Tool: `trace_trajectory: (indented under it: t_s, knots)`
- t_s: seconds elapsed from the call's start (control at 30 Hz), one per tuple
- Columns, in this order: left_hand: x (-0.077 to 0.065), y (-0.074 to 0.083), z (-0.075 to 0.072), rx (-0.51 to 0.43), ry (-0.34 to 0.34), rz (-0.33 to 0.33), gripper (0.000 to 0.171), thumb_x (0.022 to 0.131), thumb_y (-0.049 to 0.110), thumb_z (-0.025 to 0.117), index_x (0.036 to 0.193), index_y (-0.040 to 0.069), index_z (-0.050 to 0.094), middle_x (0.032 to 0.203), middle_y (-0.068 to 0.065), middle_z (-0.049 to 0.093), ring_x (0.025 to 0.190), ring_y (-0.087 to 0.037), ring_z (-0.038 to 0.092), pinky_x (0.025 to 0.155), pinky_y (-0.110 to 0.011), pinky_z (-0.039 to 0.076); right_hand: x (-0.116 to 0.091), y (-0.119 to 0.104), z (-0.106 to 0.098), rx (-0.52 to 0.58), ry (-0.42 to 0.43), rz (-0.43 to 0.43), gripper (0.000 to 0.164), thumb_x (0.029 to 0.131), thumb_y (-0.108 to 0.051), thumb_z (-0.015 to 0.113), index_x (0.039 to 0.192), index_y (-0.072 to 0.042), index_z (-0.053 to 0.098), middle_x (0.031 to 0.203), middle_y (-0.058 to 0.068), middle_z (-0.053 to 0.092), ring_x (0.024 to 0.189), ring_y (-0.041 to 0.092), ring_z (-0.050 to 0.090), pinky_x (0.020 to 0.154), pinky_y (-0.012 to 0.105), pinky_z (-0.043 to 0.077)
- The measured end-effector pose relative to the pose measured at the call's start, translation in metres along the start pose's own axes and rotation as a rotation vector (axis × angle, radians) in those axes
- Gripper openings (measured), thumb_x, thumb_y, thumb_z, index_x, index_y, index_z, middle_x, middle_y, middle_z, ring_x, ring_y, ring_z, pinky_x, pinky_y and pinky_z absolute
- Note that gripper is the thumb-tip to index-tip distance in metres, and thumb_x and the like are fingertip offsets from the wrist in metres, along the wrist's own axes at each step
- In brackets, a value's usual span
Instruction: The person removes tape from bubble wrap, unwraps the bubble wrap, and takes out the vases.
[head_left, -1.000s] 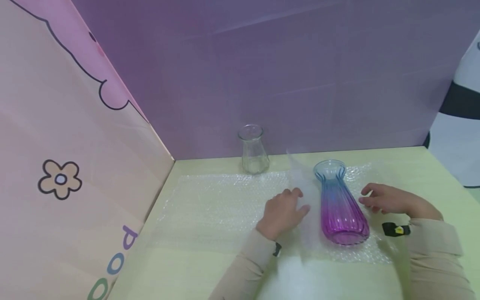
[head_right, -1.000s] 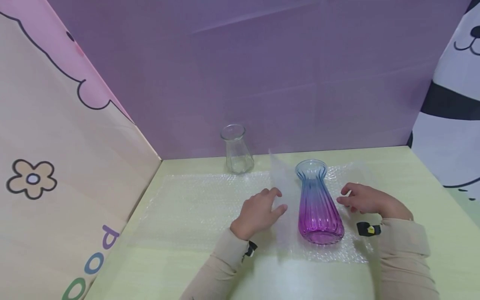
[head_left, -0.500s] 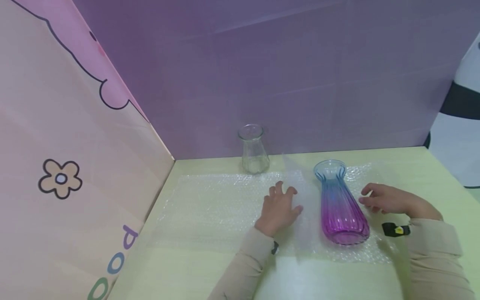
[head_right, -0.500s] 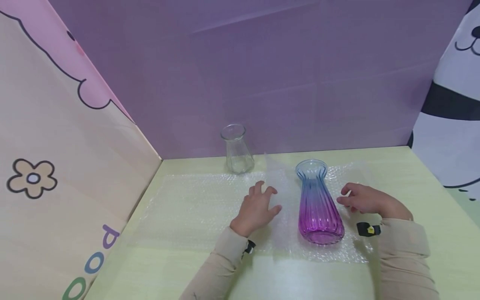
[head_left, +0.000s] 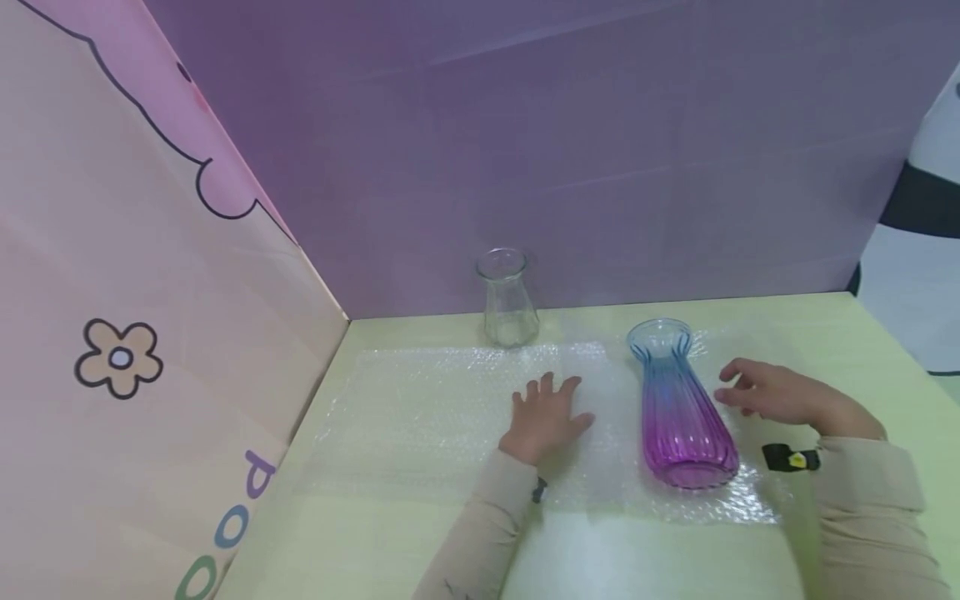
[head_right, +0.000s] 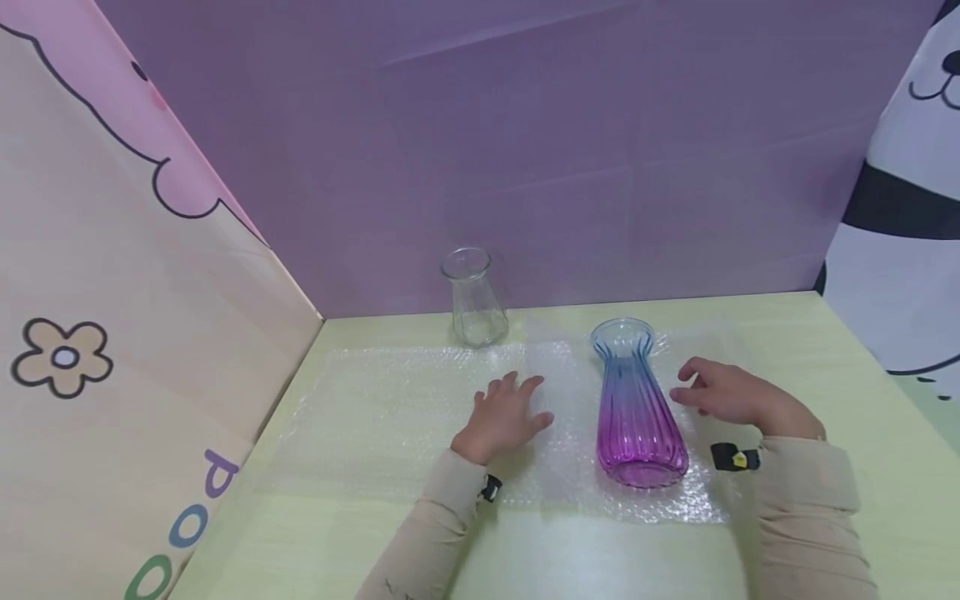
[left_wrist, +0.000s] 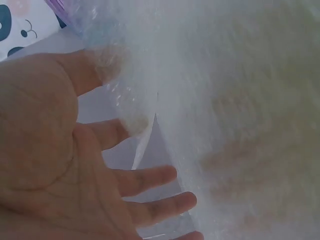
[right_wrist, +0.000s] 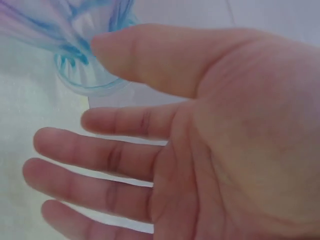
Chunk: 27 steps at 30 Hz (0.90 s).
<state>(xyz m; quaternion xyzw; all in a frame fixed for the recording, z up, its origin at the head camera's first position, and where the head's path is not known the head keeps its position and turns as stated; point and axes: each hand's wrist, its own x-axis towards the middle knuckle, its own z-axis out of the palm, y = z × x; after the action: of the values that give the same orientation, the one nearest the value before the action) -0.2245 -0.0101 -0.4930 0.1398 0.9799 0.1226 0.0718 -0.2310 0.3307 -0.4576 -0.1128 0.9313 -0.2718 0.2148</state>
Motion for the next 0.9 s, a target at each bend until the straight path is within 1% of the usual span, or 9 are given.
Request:
trace_trajectory:
  t_s: [0.17,0.3,0.43,0.53,0.6,0.67,0.8,0.9]
  knots:
    - [0.001,-0.006,0.002,-0.026,-0.034,0.001,0.066,0.097,0.057,0.058,0.156,0.031,0.041,0.164,-0.016,0.034,0.146,-0.039,0.039,0.116,-0.064,0.037,-0.002,-0.008,-0.001,-0.019,0.051,-0.009,0.053,0.106,-0.035,0.053,0.132,0.011,0.046,0.112,0.027,0.067,0.092,0.028,0.068,0.076,0.050,0.060]
    - [0.002,-0.009,0.005,-0.032,-0.041,0.012,0.069,0.096,0.056,0.061,0.157,0.030,0.040,0.168,-0.016,0.025,0.150,-0.040,0.034,0.117,-0.064,0.036,-0.002,-0.014,-0.001,-0.016,0.076,-0.005,0.059,0.107,-0.041,0.050,0.136,0.010,0.044,0.114,0.027,0.066,0.093,0.029,0.068,0.075,0.049,0.060]
    - [0.002,-0.011,0.008,-0.019,-0.042,0.029,0.072,0.095,0.056,0.063,0.157,0.029,0.040,0.173,-0.011,0.013,0.154,-0.041,0.026,0.119,-0.065,0.034,-0.001,-0.020,0.000,-0.004,0.088,0.011,0.068,0.106,-0.049,0.047,0.139,0.010,0.042,0.118,0.030,0.065,0.095,0.030,0.069,0.075,0.049,0.060]
    - [0.000,-0.011,0.008,-0.007,-0.052,0.047,0.073,0.096,0.056,0.062,0.158,0.027,0.038,0.174,-0.006,0.006,0.157,-0.040,0.020,0.121,-0.065,0.031,-0.002,-0.025,0.002,0.013,0.094,0.001,0.068,0.107,-0.050,0.047,0.139,0.010,0.042,0.120,0.033,0.063,0.094,0.029,0.069,0.075,0.048,0.061]
    - [-0.001,-0.010,0.008,0.002,-0.057,0.061,0.073,0.097,0.055,0.062,0.159,0.025,0.038,0.175,-0.003,0.005,0.158,-0.039,0.018,0.122,-0.065,0.030,-0.001,-0.029,0.003,0.026,0.092,-0.008,0.068,0.107,-0.049,0.046,0.138,0.011,0.041,0.120,0.033,0.062,0.093,0.028,0.069,0.075,0.046,0.061]
    - [-0.001,-0.010,0.008,0.003,-0.066,0.068,0.073,0.097,0.054,0.061,0.159,0.024,0.038,0.175,0.000,0.008,0.159,-0.037,0.017,0.123,-0.064,0.028,-0.001,-0.032,0.006,0.039,0.078,-0.016,0.069,0.107,-0.049,0.045,0.138,0.012,0.041,0.122,0.035,0.061,0.093,0.027,0.069,0.074,0.044,0.062]
    - [-0.002,-0.009,0.008,-0.006,-0.085,0.066,0.071,0.098,0.054,0.059,0.159,0.024,0.037,0.173,0.005,0.015,0.159,-0.035,0.018,0.126,-0.061,0.024,0.002,-0.039,0.010,0.045,0.043,-0.015,0.076,0.106,-0.054,0.046,0.142,0.013,0.036,0.130,0.039,0.056,0.093,0.027,0.069,0.074,0.042,0.062]
    - [-0.004,-0.010,0.008,-0.003,-0.095,0.070,0.075,0.097,0.057,0.060,0.160,0.024,0.035,0.173,0.005,0.018,0.159,-0.035,0.019,0.127,-0.060,0.021,0.003,-0.042,0.012,0.041,0.027,-0.021,0.082,0.105,-0.055,0.046,0.144,0.015,0.030,0.135,0.043,0.051,0.094,0.028,0.070,0.074,0.042,0.063]
